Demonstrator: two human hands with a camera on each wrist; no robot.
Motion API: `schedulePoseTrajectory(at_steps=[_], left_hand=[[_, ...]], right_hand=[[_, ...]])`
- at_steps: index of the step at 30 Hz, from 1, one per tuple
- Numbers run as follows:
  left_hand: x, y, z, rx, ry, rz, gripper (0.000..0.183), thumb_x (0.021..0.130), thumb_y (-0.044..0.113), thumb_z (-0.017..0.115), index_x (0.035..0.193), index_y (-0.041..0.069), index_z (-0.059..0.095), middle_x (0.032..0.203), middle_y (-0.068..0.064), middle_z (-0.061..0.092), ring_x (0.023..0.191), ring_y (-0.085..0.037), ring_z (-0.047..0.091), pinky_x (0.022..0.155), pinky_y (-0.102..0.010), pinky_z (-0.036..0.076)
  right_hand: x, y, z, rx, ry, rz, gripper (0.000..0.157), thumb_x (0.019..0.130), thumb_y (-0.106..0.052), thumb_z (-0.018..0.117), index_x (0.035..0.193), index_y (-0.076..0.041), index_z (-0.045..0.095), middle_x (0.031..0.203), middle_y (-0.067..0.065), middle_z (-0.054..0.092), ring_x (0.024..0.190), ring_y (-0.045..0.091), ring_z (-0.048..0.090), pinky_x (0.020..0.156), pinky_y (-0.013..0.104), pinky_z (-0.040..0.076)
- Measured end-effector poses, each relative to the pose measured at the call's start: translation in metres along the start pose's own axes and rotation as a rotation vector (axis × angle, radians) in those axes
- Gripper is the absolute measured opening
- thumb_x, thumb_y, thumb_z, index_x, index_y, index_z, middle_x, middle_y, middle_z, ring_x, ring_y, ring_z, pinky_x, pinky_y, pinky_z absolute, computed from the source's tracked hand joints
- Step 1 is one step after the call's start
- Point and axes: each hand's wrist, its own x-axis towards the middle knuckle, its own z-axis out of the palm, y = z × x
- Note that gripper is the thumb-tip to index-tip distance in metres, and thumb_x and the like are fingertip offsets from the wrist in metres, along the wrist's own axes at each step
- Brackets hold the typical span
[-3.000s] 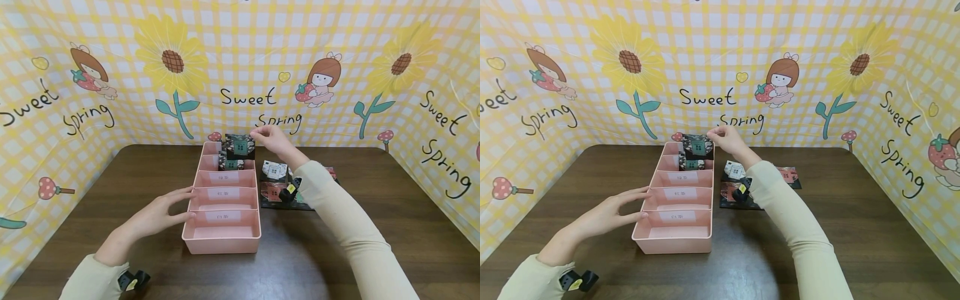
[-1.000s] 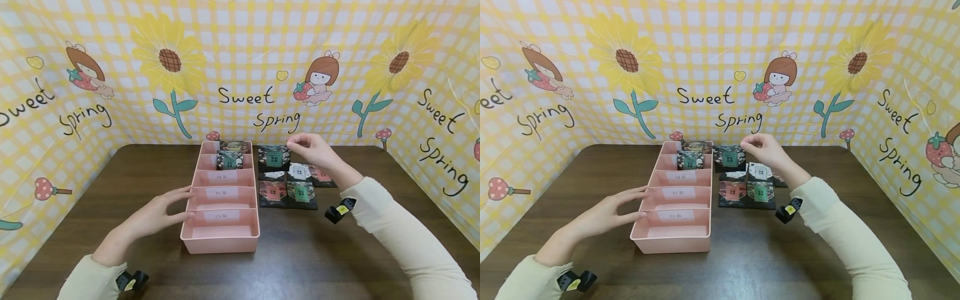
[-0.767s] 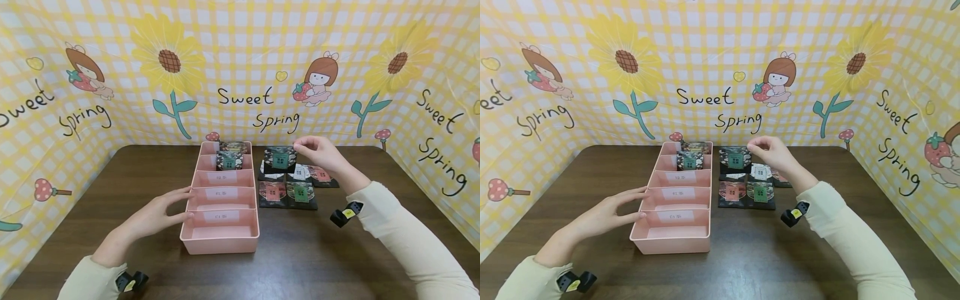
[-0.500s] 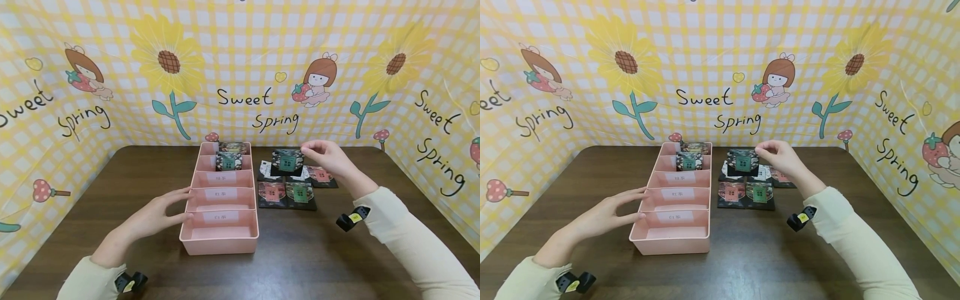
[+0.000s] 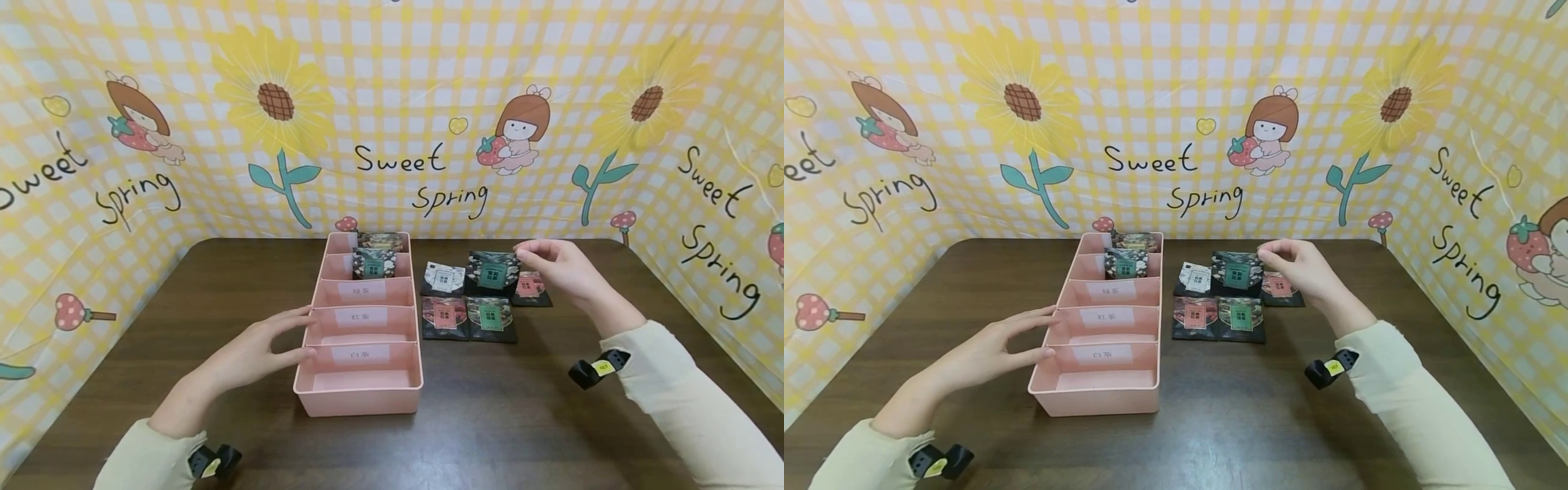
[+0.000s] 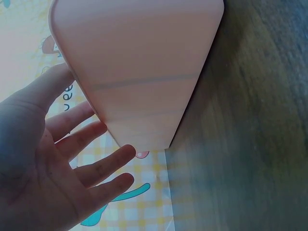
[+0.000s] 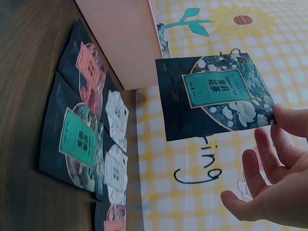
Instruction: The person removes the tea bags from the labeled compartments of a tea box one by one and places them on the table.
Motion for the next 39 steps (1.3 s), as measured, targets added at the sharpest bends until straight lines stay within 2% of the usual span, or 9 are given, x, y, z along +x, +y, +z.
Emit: schedulePoseTrajectory(at_steps=[4,7,11,15,19,23,26,33,39], left_hand=[[0.000,0.000,0.000,0.001,-0.003,-0.006,0.050,0.085,0.037,0.066,0.127,0.010,0.058,0.141,-0.014,0.047,0.129,-0.033,0.046,0.101,-0.052,0.039],[0.000,0.000,0.000,0.001,-0.004,-0.009,0.050,0.085,0.037,0.067,0.127,0.010,0.058,0.141,-0.014,0.048,0.129,-0.033,0.046,0.101,-0.052,0.039],[0.000,0.000,-0.001,0.001,-0.003,-0.007,0.049,0.085,0.036,0.066,0.127,0.011,0.058,0.141,-0.014,0.047,0.129,-0.033,0.046,0.101,-0.052,0.039],[0.000,0.000,-0.001,0.004,-0.002,0.000,0.050,0.085,0.036,0.066,0.127,0.011,0.057,0.141,-0.014,0.047,0.129,-0.033,0.046,0.101,-0.052,0.039],[0.000,-0.001,0.000,0.005,0.002,-0.001,0.050,0.085,0.036,0.066,0.127,0.011,0.058,0.141,-0.014,0.047,0.129,-0.033,0.046,0.101,-0.051,0.039],[0.000,-0.001,0.001,0.004,0.006,0.003,0.050,0.085,0.036,0.066,0.127,0.010,0.058,0.141,-0.014,0.048,0.128,-0.033,0.046,0.100,-0.051,0.039],[0.000,-0.001,0.001,0.006,0.006,0.010,0.050,0.085,0.036,0.066,0.126,0.010,0.058,0.141,-0.015,0.048,0.128,-0.034,0.047,0.100,-0.051,0.040],[0.000,-0.001,0.001,-0.004,-0.006,-0.018,0.051,0.085,0.037,0.066,0.127,0.010,0.057,0.142,-0.014,0.046,0.130,-0.032,0.045,0.102,-0.051,0.039],[0.001,-0.002,0.001,-0.006,-0.009,-0.027,0.051,0.085,0.037,0.067,0.128,0.010,0.057,0.143,-0.013,0.046,0.131,-0.032,0.044,0.102,-0.051,0.038]], right_hand=[[-0.004,0.007,-0.005,0.001,0.007,0.003,0.047,0.096,-0.036,0.050,0.121,0.003,0.055,0.102,-0.013,0.059,0.086,-0.006,0.054,0.075,0.014,0.046],[-0.007,0.013,-0.008,0.010,-0.002,0.011,0.047,0.096,-0.036,0.051,0.121,0.004,0.055,0.094,-0.021,0.057,0.084,-0.007,0.055,0.082,0.020,0.047],[-0.009,0.020,-0.011,0.010,-0.016,0.022,0.049,0.095,-0.038,0.051,0.123,0.003,0.054,0.098,-0.020,0.056,0.090,-0.009,0.051,0.101,0.041,0.040],[-0.011,0.028,-0.015,0.023,-0.031,0.028,0.051,0.095,-0.038,0.051,0.124,0.003,0.053,0.091,-0.020,0.059,0.092,-0.006,0.050,0.105,0.054,0.032],[-0.014,0.035,-0.019,0.015,-0.040,0.036,0.051,0.096,-0.037,0.050,0.125,0.005,0.052,0.090,-0.023,0.059,0.090,-0.011,0.048,0.105,0.055,0.032],[-0.017,0.044,-0.022,-0.003,-0.044,0.043,0.052,0.096,-0.037,0.050,0.125,0.006,0.052,0.109,-0.012,0.058,0.093,-0.016,0.045,0.106,0.057,0.031],[-0.019,0.051,-0.025,0.000,-0.054,0.054,0.053,0.096,-0.036,0.050,0.126,0.008,0.051,0.114,-0.005,0.058,0.092,-0.016,0.045,0.106,0.058,0.030],[-0.022,0.065,-0.032,0.036,-0.116,0.085,0.054,0.098,-0.034,0.047,0.127,0.012,0.047,0.101,-0.025,0.053,0.092,-0.022,0.045,0.108,0.057,0.029],[-0.022,0.079,-0.037,0.050,-0.157,0.115,0.054,0.098,-0.035,0.046,0.125,0.011,0.048,0.100,-0.028,0.054,0.094,-0.024,0.044,0.108,0.053,0.031]])
